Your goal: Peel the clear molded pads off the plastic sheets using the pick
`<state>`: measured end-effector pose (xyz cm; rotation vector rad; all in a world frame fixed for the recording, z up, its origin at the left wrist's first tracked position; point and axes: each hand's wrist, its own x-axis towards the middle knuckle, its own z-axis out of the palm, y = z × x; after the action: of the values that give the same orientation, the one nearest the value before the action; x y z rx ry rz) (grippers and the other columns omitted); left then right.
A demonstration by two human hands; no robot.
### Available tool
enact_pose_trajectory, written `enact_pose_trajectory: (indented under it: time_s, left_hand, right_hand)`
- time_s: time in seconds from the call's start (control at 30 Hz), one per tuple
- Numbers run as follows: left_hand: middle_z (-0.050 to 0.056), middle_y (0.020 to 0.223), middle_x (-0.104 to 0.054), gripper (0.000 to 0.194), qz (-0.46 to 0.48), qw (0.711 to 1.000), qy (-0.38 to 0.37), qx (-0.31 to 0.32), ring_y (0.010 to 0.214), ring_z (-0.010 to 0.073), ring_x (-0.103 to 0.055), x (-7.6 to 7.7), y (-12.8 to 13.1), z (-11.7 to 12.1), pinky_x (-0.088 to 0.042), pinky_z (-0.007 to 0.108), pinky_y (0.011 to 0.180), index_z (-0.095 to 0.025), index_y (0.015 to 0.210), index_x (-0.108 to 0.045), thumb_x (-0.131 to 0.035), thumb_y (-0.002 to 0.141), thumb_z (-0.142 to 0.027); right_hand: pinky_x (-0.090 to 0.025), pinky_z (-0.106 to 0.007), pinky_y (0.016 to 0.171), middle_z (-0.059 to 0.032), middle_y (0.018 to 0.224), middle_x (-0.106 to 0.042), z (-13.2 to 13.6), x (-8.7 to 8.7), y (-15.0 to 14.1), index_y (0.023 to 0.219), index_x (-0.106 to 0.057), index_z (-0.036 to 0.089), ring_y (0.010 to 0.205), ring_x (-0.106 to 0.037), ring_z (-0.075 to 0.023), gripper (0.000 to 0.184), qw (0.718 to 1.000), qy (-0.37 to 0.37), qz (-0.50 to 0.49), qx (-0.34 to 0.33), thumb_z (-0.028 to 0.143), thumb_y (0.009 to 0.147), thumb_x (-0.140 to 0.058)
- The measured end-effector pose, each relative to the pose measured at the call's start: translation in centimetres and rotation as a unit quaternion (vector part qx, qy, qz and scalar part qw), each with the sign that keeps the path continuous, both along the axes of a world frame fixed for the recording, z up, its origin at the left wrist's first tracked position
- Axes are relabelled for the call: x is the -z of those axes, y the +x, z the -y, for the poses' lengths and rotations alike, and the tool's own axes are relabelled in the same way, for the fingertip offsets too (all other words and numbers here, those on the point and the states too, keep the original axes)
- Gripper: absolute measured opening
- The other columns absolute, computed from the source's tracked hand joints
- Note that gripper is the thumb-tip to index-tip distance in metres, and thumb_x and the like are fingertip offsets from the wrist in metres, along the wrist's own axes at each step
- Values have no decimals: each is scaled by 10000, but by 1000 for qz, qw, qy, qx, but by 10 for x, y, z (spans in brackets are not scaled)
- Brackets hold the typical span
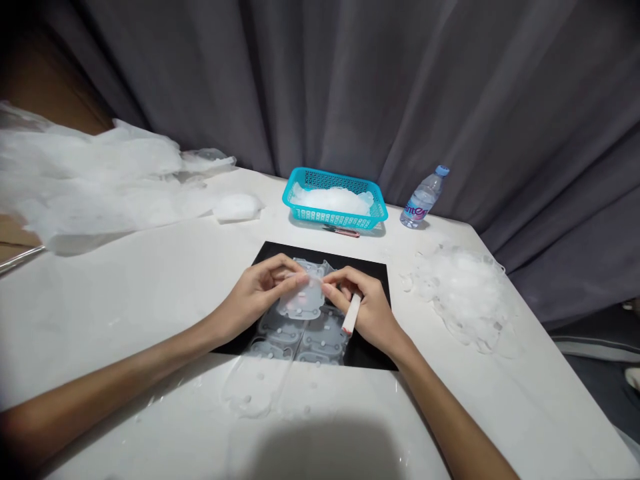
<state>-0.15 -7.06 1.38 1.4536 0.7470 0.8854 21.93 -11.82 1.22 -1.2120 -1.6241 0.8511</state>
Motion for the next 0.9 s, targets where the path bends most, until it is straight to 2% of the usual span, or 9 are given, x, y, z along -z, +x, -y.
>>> enact_pose_trajectory:
  time_s: [0.13,0.23,0.37,0.47,0.57,0.67,0.8,0.9]
  left_hand:
    - [45,861,-791,399,26,991,-133,10,726,172,-735,5,2,-4,-549,246,646,-167,1037,-633,-851,839,-436]
    - [58,880,-810,415,39,983,-176,34,743,168,-745,5,2,-5,-550,240,671,-160,1061,-636,-883,814,-384]
    - [43,862,-802,363,58,979,-187,50,740,140,-731,6,1,-6,-537,221,691,-151,1048,-653,-867,842,-359]
    - [29,858,-787,334,63,978,-187,66,737,116,-709,9,0,-7,-511,200,691,-142,1050,-667,-845,870,-359]
    - [19,855,-771,318,57,976,-189,89,734,108,-693,13,0,-8,-499,201,695,-140,1045,-680,-824,892,-379]
    - [18,848,-766,315,47,975,-191,99,723,110,-686,15,-1,-10,-490,206,683,-142,1048,-686,-818,897,-385]
    - [20,825,-765,321,54,974,-198,97,716,113,-686,14,0,-11,-487,207,678,-137,1027,-688,-832,881,-384]
    - [36,844,-780,352,60,972,-210,90,735,133,-709,13,2,-10,-513,229,711,-137,1044,-687,-854,857,-383]
  right_hand:
    - [-452,-279,588,-5,770,-659,-2,1,-4,911,-700,214,645,-573,-142,248,996,-54,-77,13,457,919,-751]
    - [-459,-275,592,-6,764,-682,-2,0,-7,889,-683,208,645,-589,-140,272,988,-82,-132,21,466,894,-769]
    - [-336,-254,501,14,670,-673,2,-4,-10,898,-640,201,510,-441,-95,273,979,-118,-166,-11,458,921,-731]
    - [-302,-251,474,28,649,-694,4,-7,-14,1003,-581,216,450,-388,-82,315,970,-137,-201,-19,461,901,-751]
    - [-303,-243,463,35,673,-720,5,-8,-17,1172,-510,231,432,-387,-83,486,966,-147,-214,-22,488,865,-786]
    - [-319,-239,478,30,696,-727,5,-10,-17,1243,-487,225,455,-411,-84,563,967,-149,-204,-32,499,861,-796]
    - [-329,-241,500,23,704,-731,5,-10,-14,1258,-496,215,475,-414,-88,529,971,-141,-188,-34,479,893,-773]
    - [-342,-250,520,20,712,-726,6,-7,-13,1227,-543,222,504,-454,-106,416,984,-118,-129,-21,478,943,-708]
